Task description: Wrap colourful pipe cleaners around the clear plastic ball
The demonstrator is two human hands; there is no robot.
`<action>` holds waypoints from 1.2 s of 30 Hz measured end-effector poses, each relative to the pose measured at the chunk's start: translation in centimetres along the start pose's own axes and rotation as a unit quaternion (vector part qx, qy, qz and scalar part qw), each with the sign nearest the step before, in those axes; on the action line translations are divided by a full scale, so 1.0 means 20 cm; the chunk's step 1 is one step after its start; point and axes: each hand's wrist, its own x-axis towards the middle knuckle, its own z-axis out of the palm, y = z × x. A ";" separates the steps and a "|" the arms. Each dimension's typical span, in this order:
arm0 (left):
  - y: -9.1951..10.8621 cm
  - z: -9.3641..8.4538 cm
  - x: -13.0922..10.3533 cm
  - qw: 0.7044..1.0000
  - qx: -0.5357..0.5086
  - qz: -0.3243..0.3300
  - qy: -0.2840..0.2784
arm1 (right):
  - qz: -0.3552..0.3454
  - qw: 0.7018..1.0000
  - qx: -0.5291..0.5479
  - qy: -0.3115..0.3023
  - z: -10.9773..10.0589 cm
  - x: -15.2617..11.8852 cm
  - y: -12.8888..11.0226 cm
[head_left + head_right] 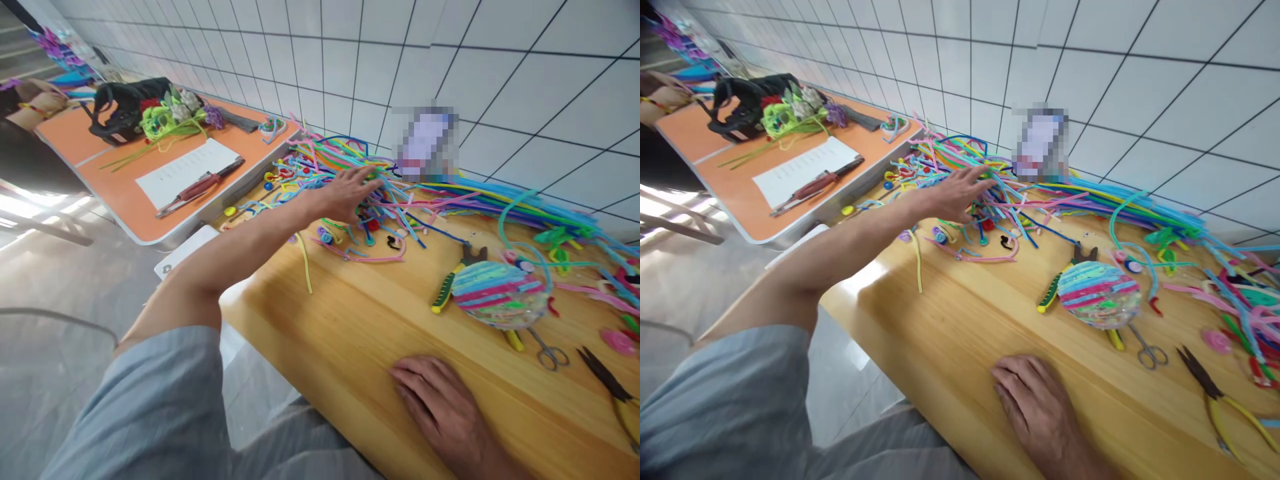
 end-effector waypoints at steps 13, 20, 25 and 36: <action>-0.09 -0.11 0.26 0.995 -0.020 0.005 0.093 | 0.007 1.000 -0.007 -0.010 0.01 -0.03 0.00; -0.08 -0.11 0.25 0.992 -0.059 -0.015 0.106 | 0.002 1.000 -0.010 -0.007 0.01 -0.03 0.00; -0.13 -0.11 0.08 0.993 -0.087 -0.006 0.080 | 0.001 1.000 -0.012 -0.004 0.01 -0.02 0.00; -0.48 -0.07 -0.31 0.962 -0.014 -0.251 -0.109 | -0.001 1.000 -0.010 -0.005 0.00 -0.02 0.01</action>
